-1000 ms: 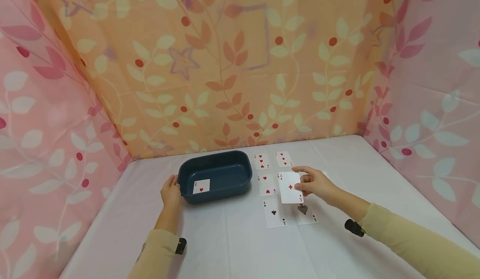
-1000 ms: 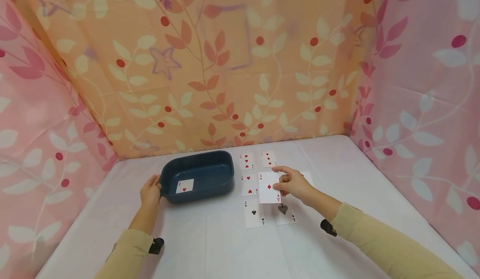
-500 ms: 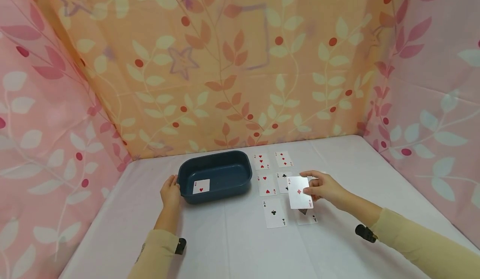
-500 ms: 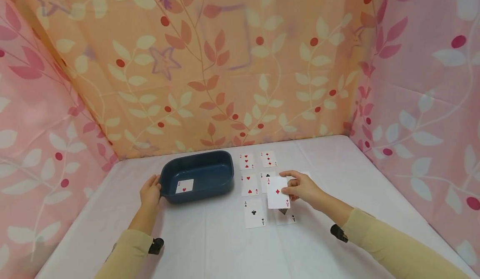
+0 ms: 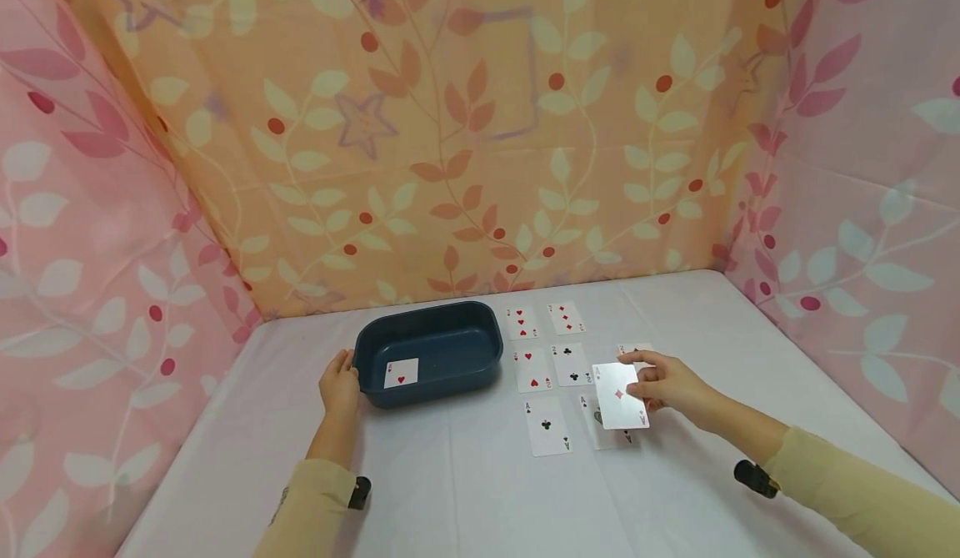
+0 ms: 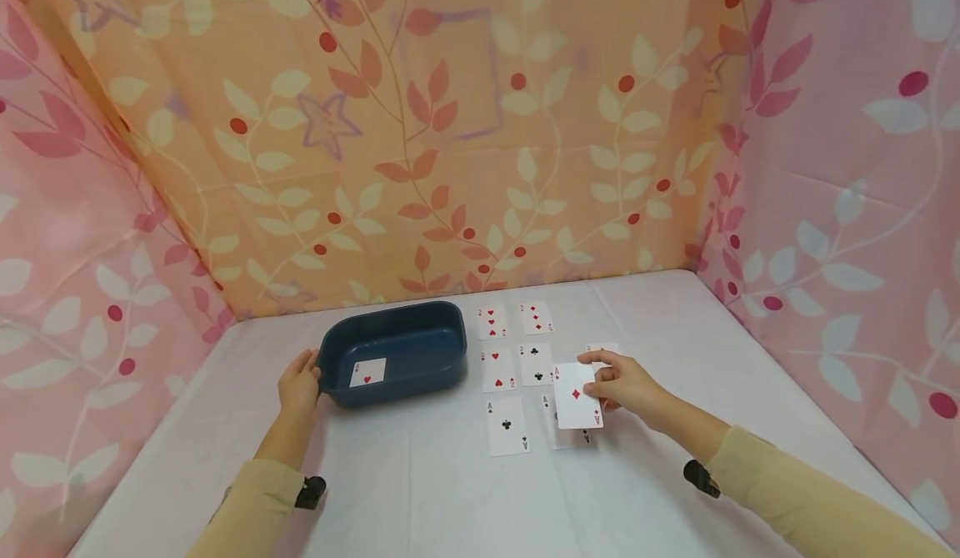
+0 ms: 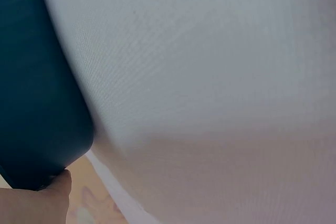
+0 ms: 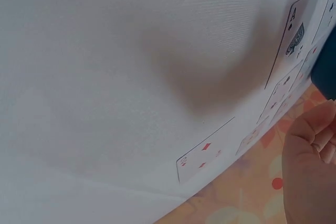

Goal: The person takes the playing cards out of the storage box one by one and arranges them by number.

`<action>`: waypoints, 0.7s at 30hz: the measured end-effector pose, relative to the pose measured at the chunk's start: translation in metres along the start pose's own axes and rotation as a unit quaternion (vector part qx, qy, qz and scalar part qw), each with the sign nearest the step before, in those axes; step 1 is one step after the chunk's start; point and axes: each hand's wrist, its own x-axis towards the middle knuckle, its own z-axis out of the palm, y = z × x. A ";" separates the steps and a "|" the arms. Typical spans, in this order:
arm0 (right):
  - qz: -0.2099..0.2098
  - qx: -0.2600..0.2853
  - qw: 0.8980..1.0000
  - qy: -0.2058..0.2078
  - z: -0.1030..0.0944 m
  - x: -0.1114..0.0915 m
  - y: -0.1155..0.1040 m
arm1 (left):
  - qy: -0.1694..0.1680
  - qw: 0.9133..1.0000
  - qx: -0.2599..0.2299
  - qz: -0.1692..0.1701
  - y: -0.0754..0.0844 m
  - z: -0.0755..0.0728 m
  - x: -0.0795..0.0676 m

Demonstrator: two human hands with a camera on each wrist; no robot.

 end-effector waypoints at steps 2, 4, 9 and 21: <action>0.003 -0.004 1.000 0.003 -0.003 -0.002 0.002 | 0.000 1.000 0.006 0.000 0.000 0.000 -0.001; 0.009 -0.005 1.000 0.005 -0.005 -0.004 0.005 | -0.003 1.000 0.007 0.001 0.000 0.000 -0.001; 0.023 -0.011 1.000 0.010 -0.010 -0.009 0.010 | -0.006 1.000 0.002 0.003 0.001 0.000 -0.001; 0.052 -0.044 0.997 0.030 -0.025 -0.016 0.021 | -0.010 1.000 -0.006 0.005 0.004 0.000 -0.005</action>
